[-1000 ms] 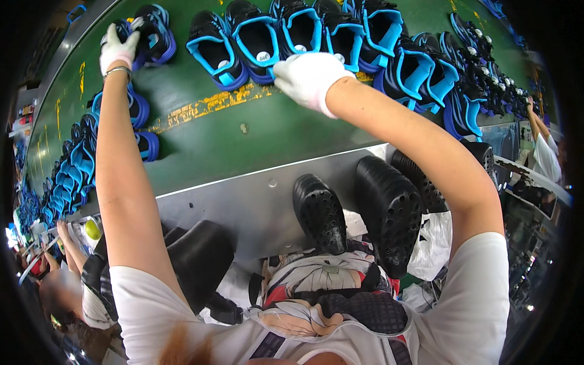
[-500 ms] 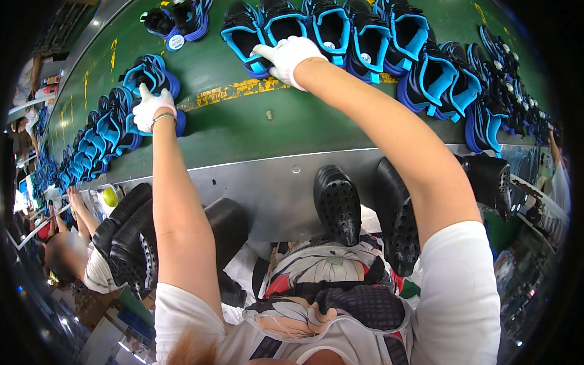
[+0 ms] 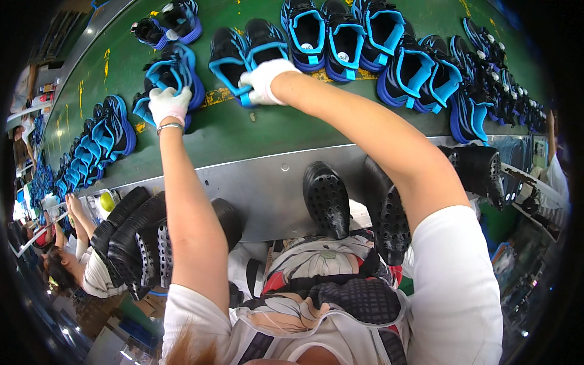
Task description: The person picks up a black shoe component and fits it onto the upper of a blue and black shoe on a conveyor belt, repeating this action by hand for multiple shoes.
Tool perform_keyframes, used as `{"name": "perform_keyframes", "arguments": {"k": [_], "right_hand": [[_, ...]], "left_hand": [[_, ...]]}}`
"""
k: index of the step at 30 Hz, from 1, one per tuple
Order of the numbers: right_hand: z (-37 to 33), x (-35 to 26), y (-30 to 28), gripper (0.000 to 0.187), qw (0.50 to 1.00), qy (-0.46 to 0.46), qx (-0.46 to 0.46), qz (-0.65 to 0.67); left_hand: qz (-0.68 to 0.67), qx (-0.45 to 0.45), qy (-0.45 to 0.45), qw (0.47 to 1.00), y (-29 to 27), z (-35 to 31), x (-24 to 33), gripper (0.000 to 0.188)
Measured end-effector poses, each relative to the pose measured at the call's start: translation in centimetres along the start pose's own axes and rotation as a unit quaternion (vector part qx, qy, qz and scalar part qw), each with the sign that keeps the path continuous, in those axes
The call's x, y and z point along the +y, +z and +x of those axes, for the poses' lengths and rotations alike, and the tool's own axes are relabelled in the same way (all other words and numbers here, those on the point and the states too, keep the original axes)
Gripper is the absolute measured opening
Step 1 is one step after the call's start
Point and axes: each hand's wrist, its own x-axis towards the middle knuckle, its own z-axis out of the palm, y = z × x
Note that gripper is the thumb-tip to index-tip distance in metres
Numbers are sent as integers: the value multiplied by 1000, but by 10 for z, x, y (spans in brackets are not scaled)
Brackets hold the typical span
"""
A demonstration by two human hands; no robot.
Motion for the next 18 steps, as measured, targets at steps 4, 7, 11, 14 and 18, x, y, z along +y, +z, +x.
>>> {"name": "perform_keyframes", "arguments": {"k": [4, 7, 11, 14, 18], "right_hand": [[-42, -18, 21, 54, 994, -9, -111, -1], [-60, -2, 27, 54, 996, -56, -35, -53], [-75, 8, 15, 49, 992, -108, 30, -60], [-83, 13, 5, 46, 994, -97, 34, -47], [-82, 37, 3, 50, 997, -17, 56, 49]], "left_hand": [[0, 13, -38, 999, -24, -41, 23, 36], [-227, 2, 162, 961, -45, -70, 55, 48], [-200, -59, 228, 951, -18, -84, 71, 50], [-263, -80, 277, 921, -15, -62, 59, 39], [-401, -360, 84, 838, -34, -25, 67, 49]]}}
